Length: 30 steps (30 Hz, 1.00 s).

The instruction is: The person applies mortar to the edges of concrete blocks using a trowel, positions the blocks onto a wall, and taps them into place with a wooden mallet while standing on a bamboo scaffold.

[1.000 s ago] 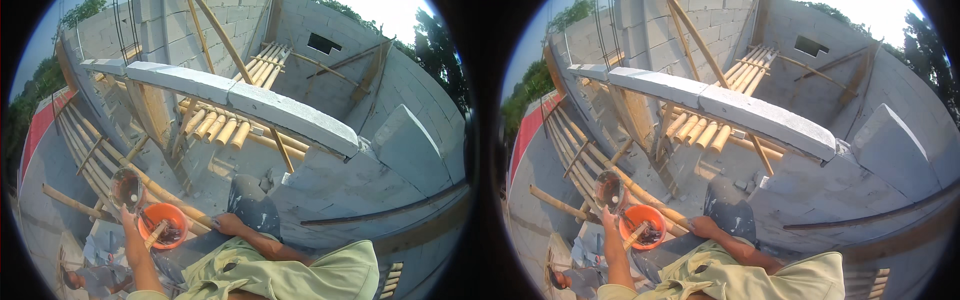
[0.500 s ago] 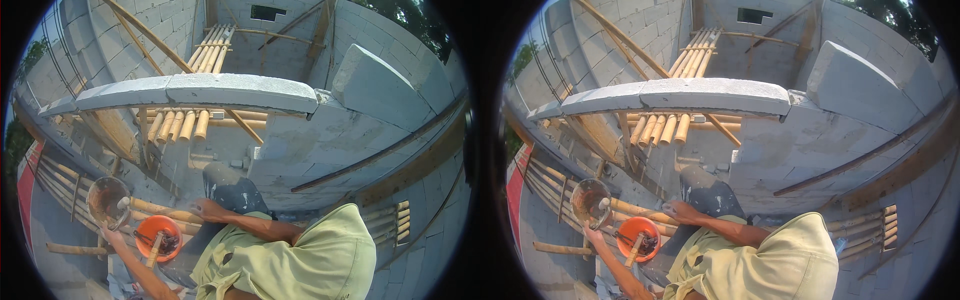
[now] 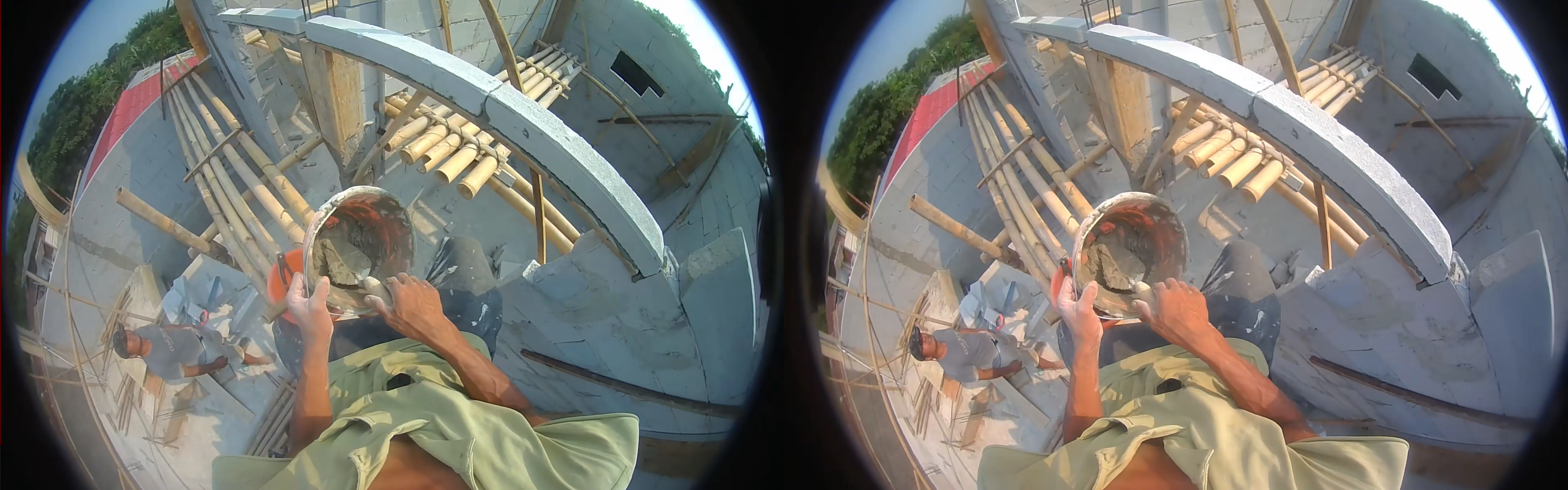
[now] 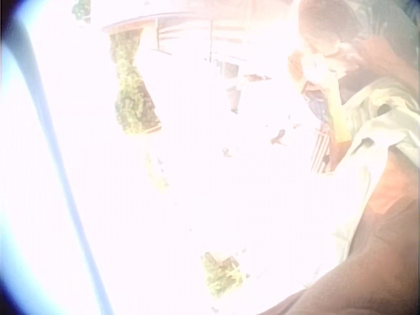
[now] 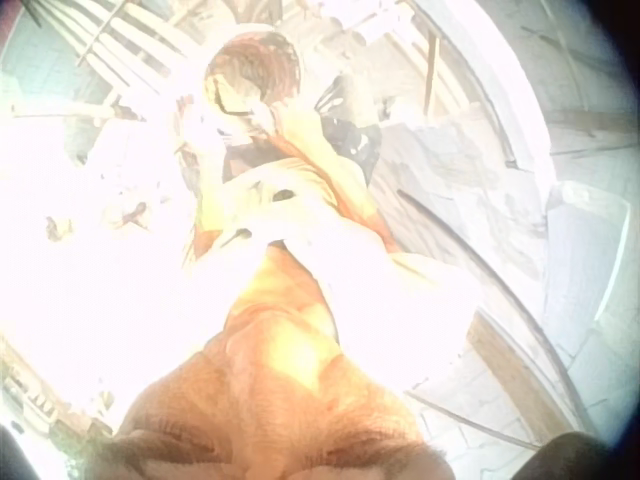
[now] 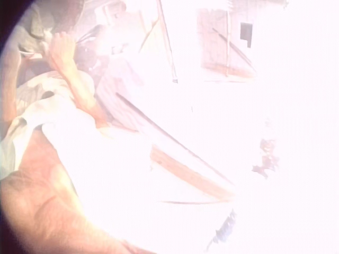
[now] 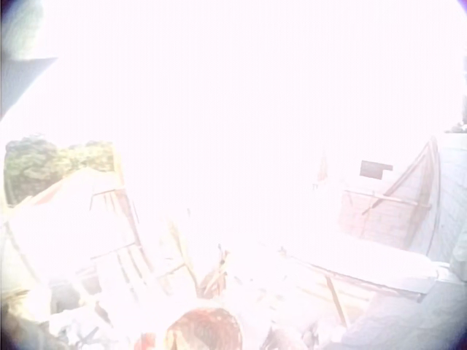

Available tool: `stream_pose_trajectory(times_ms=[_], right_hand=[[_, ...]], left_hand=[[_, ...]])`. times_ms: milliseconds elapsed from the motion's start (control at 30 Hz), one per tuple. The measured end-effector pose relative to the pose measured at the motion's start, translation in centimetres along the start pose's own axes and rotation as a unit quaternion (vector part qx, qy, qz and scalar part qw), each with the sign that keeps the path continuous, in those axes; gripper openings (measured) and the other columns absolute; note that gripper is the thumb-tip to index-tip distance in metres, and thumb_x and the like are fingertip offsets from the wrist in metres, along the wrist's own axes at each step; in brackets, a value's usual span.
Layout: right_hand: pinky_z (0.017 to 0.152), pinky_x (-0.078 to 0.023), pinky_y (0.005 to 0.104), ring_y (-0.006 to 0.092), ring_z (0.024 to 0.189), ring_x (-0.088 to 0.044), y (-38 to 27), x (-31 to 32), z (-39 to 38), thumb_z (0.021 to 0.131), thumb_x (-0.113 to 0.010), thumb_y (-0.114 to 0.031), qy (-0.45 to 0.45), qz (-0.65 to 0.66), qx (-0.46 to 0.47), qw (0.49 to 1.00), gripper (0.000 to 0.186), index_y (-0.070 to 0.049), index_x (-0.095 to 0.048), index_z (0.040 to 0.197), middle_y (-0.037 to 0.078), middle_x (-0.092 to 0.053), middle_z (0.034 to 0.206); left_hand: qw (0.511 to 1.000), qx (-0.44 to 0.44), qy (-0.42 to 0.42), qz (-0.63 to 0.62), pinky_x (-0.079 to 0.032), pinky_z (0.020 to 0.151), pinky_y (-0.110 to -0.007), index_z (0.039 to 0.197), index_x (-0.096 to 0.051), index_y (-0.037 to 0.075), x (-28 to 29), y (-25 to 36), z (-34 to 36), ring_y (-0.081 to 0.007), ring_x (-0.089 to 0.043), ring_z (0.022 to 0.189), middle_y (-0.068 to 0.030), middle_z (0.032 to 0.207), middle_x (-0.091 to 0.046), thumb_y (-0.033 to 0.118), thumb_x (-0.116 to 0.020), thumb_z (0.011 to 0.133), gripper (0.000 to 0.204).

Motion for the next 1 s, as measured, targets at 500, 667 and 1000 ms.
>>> stream_pose_trajectory(times_ms=[500, 667, 1000], right_hand=[[0.076, -0.059, 0.0512, 0.0387, 0.088, -0.073, 3.3, -3.5, -2.8, 0.090, -0.063, -0.015, -0.052, -0.096, -0.055, 0.992, 0.037, 0.003, -0.056, 0.121, 0.021, -0.064, 0.107], [0.062, -0.059, 0.0443, 0.0336, 0.076, -0.073, 2.5, -2.7, -3.6, 0.090, -0.064, -0.013, -0.047, -0.087, 0.136, 0.986, 0.033, 0.007, -0.060, 0.115, 0.020, -0.065, 0.097], [0.066, -0.060, 0.0434, 0.0361, 0.080, -0.073, 4.5, -3.7, -2.1, 0.089, -0.070, -0.022, -0.076, -0.078, 0.115, 0.987, 0.035, 0.006, -0.064, 0.110, 0.022, -0.068, 0.100]], left_hand=[[0.962, -0.055, -0.169, 0.207, -0.033, 0.063, -0.029, 0.070, -0.048, 0.006, -4.6, 1.1, -4.3, -0.0083, -0.040, 0.070, 0.0033, 0.072, -0.044, 0.007, -0.075, 0.081, 0.029], [0.952, -0.106, -0.091, 0.272, -0.030, 0.057, -0.026, 0.074, -0.045, 0.007, -2.2, 1.1, -3.5, -0.0041, -0.035, 0.064, 0.0056, 0.071, -0.040, -0.002, -0.066, 0.085, 0.026], [0.954, -0.068, -0.076, 0.281, -0.037, 0.067, -0.036, 0.075, -0.047, 0.001, -3.4, 0.3, -3.9, -0.0161, -0.043, 0.070, -0.0033, 0.074, -0.044, -0.001, -0.067, 0.083, 0.022]])
Point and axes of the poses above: each hand's wrist, its own z-axis towards the middle knuckle, its own x-axis out of the back of the hand, y = z × x, the point moved 4 cm from there along z, towards the middle knuckle
